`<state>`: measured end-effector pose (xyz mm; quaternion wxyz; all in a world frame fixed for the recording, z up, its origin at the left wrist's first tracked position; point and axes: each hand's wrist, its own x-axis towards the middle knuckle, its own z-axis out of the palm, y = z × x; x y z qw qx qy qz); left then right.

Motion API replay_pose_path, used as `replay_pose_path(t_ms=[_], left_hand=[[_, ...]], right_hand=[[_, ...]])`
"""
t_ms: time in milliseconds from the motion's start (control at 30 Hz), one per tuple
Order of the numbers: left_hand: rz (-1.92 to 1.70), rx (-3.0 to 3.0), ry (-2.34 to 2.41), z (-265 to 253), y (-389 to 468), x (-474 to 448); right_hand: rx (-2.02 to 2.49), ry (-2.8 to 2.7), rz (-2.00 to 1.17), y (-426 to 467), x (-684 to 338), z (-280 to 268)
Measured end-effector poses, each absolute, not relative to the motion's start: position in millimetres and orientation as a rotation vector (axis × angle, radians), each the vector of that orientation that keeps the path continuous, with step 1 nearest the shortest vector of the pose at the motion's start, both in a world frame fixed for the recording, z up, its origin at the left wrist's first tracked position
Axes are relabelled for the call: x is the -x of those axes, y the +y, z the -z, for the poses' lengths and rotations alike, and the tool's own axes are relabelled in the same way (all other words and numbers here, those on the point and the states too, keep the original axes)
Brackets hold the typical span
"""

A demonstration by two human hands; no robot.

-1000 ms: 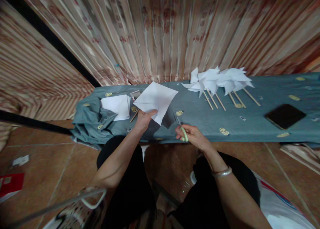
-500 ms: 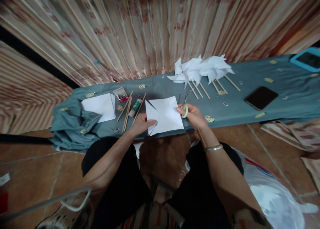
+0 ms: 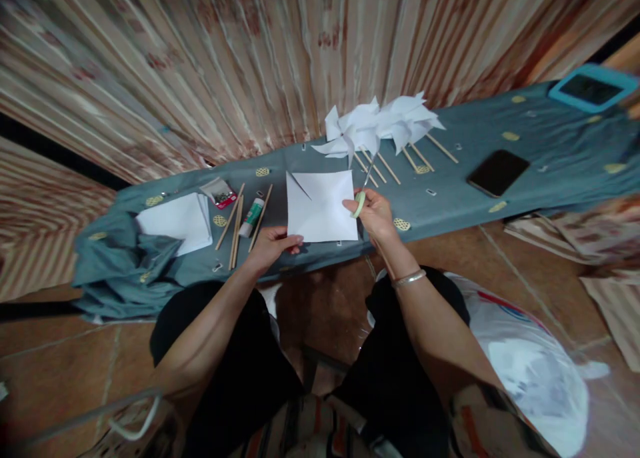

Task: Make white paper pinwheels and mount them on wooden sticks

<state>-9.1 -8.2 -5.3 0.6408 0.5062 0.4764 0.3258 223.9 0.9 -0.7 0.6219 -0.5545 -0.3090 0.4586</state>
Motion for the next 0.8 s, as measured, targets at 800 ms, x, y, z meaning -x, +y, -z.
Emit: replay_pose_path(t_ms=[800], left_hand=[[-1.197, -0.689, 1.049, -13, 15, 19]], right_hand=[[1.195, -0.531, -1.223, -7, -207, -11]])
